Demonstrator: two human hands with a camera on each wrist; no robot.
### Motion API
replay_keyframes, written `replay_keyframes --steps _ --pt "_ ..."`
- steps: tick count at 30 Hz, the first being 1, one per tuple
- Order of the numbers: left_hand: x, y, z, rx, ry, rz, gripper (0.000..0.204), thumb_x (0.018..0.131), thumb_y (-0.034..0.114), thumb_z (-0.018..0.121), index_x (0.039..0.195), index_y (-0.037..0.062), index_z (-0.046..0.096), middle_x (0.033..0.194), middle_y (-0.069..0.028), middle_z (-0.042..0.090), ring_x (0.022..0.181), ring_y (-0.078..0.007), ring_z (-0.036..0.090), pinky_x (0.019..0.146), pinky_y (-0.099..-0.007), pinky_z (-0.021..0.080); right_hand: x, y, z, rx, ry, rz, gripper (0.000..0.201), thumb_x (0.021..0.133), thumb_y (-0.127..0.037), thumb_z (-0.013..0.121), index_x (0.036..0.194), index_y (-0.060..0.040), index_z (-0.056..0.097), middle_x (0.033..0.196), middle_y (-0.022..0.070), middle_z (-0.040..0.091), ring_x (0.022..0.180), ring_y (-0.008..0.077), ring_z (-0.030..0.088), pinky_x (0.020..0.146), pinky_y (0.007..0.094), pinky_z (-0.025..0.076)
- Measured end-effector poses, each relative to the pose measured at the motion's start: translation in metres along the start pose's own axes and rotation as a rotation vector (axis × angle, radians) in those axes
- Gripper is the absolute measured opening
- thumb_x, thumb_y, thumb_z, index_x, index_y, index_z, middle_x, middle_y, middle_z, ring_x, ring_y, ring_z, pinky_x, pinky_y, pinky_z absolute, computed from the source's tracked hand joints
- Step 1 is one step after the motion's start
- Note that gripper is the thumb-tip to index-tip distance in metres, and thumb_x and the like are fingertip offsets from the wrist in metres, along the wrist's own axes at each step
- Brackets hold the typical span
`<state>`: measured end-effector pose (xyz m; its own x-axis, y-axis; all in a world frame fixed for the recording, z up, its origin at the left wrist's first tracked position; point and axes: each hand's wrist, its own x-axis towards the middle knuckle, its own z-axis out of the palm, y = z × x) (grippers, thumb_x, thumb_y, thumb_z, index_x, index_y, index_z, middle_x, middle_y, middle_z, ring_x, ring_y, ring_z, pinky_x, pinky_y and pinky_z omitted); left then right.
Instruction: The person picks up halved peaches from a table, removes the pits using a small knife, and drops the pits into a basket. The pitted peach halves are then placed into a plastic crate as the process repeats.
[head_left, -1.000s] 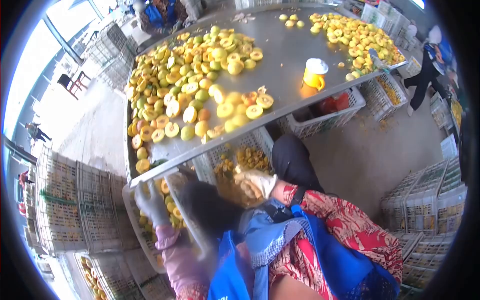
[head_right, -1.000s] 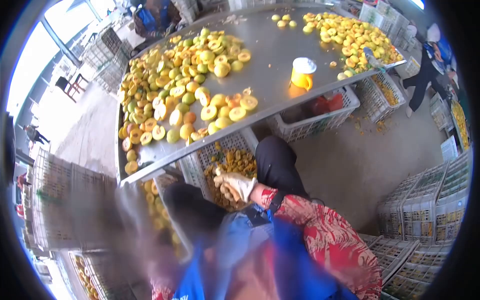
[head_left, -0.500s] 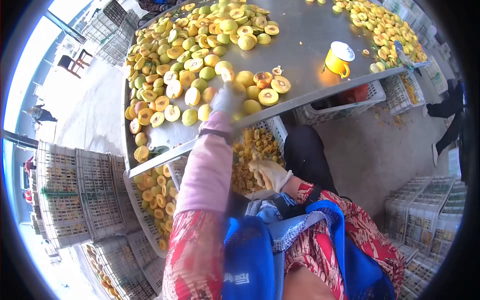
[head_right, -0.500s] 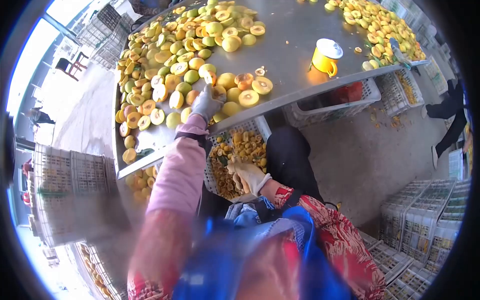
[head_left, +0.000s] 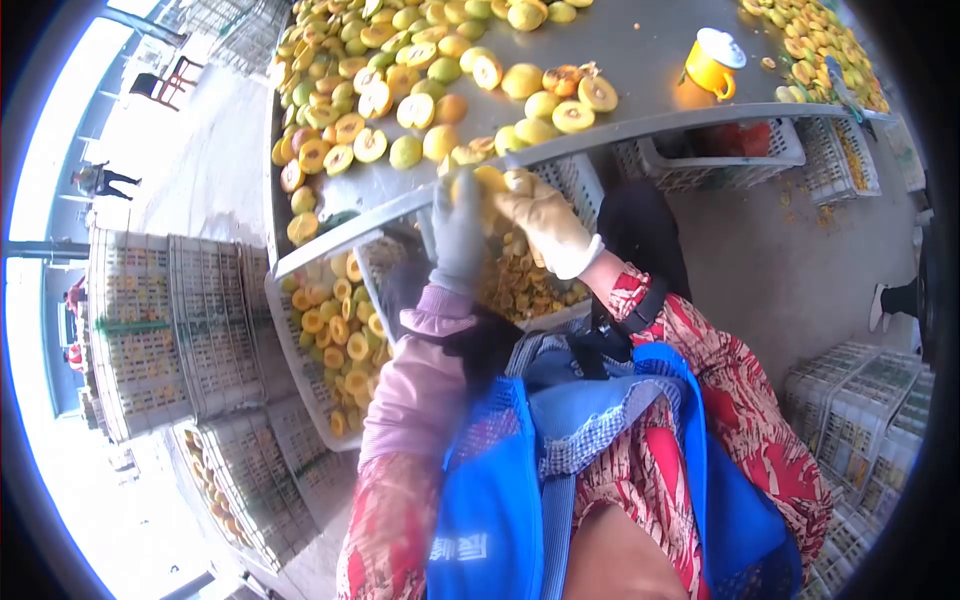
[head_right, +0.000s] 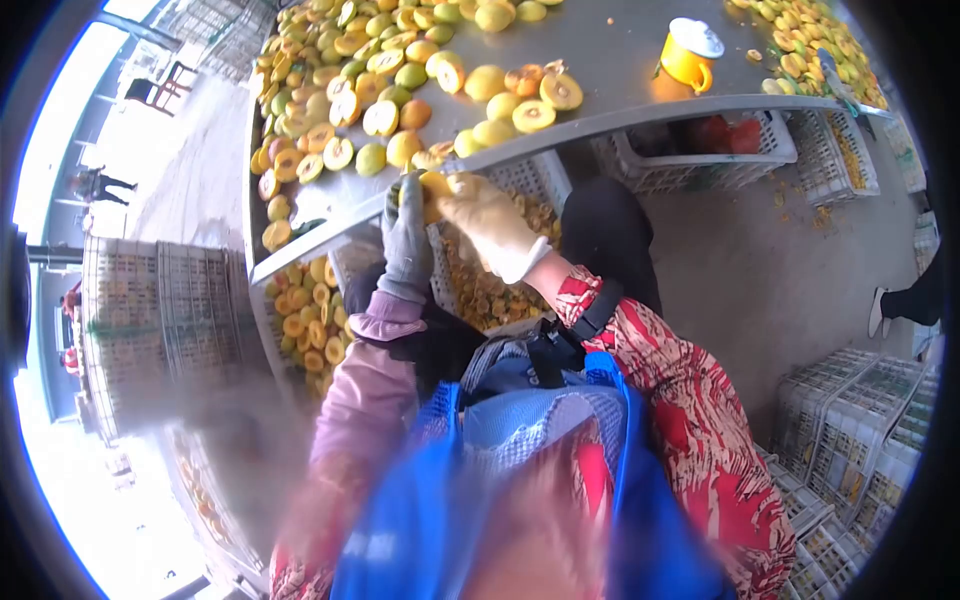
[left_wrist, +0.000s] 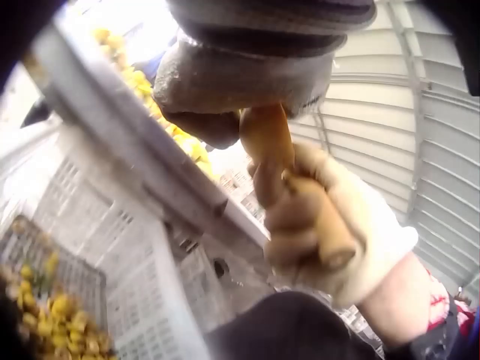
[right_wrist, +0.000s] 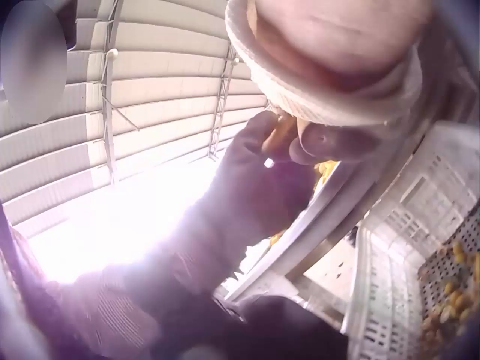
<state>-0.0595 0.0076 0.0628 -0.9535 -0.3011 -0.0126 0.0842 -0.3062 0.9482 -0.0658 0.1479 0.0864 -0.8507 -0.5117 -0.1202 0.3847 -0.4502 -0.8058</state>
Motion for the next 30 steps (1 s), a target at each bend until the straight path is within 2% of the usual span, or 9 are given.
replay_keyframes --steps 6,9,11,12,14,17,19,23,30 --pt "-0.036 -0.056 -0.067 -0.285 0.17 -0.067 0.039 0.094 0.041 0.049 0.108 0.0053 0.056 0.102 -0.0091 0.062 0.092 -0.0229 0.059 0.084 -0.0359 0.048 -0.018 0.031 0.018 -0.597 -0.042 0.474 0.028 0.089 -0.03 0.055 0.102 -0.0054 0.054 0.078 0.0076 0.059 0.068 0.0169 0.061 0.056 0.031 0.048" --pt "-0.043 -0.053 -0.068 -0.106 0.216 -0.011 0.039 0.096 0.038 0.044 0.107 0.003 0.056 0.1 -0.0102 0.062 0.09 -0.0213 0.059 0.083 -0.0349 0.048 -0.03 0.05 0.023 -0.932 0.105 0.203 0.033 0.088 -0.032 0.052 0.105 -0.0041 0.053 0.084 0.015 0.061 0.076 0.0297 0.064 0.067 0.0402 0.05" --pt "-0.044 -0.041 -0.059 0.06 0.152 0.047 0.039 0.097 0.038 0.042 0.107 0.0022 0.056 0.099 -0.0109 0.062 0.089 -0.0209 0.059 0.082 -0.0347 0.048 -0.041 0.035 0.033 -1.198 0.117 0.157 0.035 0.088 -0.03 0.05 0.112 -0.0045 0.053 0.1 0.0192 0.062 0.09 0.038 0.061 0.081 0.0443 0.048" --pt "-0.052 -0.023 -0.05 0.8 0.07 0.393 0.037 0.098 0.036 0.042 0.107 0.0026 0.056 0.1 -0.0118 0.061 0.09 -0.0215 0.06 0.082 -0.0348 0.049 -0.042 0.021 0.043 -1.279 0.11 0.186 0.035 0.088 -0.029 0.05 0.113 -0.0052 0.053 0.103 0.0191 0.062 0.094 0.0376 0.06 0.085 0.0435 0.047" --pt "-0.052 -0.019 -0.039 -0.673 -0.115 -0.301 0.038 0.095 0.038 0.045 0.107 0.0047 0.057 0.098 -0.0084 0.061 0.091 -0.0202 0.059 0.079 -0.0356 0.049 -0.034 0.045 0.019 -1.43 -0.011 -0.102 0.034 0.089 -0.027 0.05 0.116 -0.007 0.054 0.109 0.0196 0.061 0.099 0.0369 0.059 0.088 0.0425 0.046" --pt "-0.048 -0.029 -0.035 -0.47 0.09 -0.169 0.028 0.095 0.026 0.047 0.11 0.0049 0.057 0.103 -0.0076 0.06 0.096 -0.0183 0.057 0.088 -0.0304 0.045 -0.006 0.096 -0.029 -1.349 -0.039 -0.61 0.034 0.089 -0.022 0.049 0.119 -0.0091 0.055 0.11 0.0195 0.061 0.097 0.0364 0.06 0.086 0.0427 0.047" --pt "-0.034 -0.067 -0.051 -0.334 0.015 -0.18 0.034 0.096 0.021 0.045 0.122 0.001 0.053 0.111 -0.0093 0.058 0.103 -0.0205 0.056 0.093 -0.0326 0.043 0.001 0.099 -0.034 -1.075 0.144 0.042 0.037 0.085 -0.02 0.052 0.117 -0.004 0.055 0.095 0.0193 0.065 0.09 0.035 0.062 0.079 0.0402 0.048" --pt "-0.025 -0.113 -0.073 0.061 -0.052 0.028 0.03 0.096 0.019 0.043 0.115 -0.0006 0.056 0.107 -0.0102 0.061 0.099 -0.0197 0.058 0.09 -0.0307 0.046 -0.004 0.062 -0.013 -0.765 0.129 0.425 0.031 0.082 -0.017 0.056 0.109 -0.0015 0.058 0.086 0.011 0.064 0.079 0.0185 0.061 0.072 0.0324 0.047" --pt "-0.033 -0.037 -0.041 -0.412 0.22 -0.154 0.036 0.097 0.028 0.041 0.121 0.0021 0.05 0.098 -0.0114 0.061 0.084 -0.0188 0.061 0.077 -0.0317 0.052 -0.035 0.071 -0.004 -1.438 -0.263 -0.095 0.023 0.087 -0.028 0.052 0.098 -0.01 0.061 0.101 0.0201 0.056 0.088 0.0397 0.059 0.077 0.0467 0.048"
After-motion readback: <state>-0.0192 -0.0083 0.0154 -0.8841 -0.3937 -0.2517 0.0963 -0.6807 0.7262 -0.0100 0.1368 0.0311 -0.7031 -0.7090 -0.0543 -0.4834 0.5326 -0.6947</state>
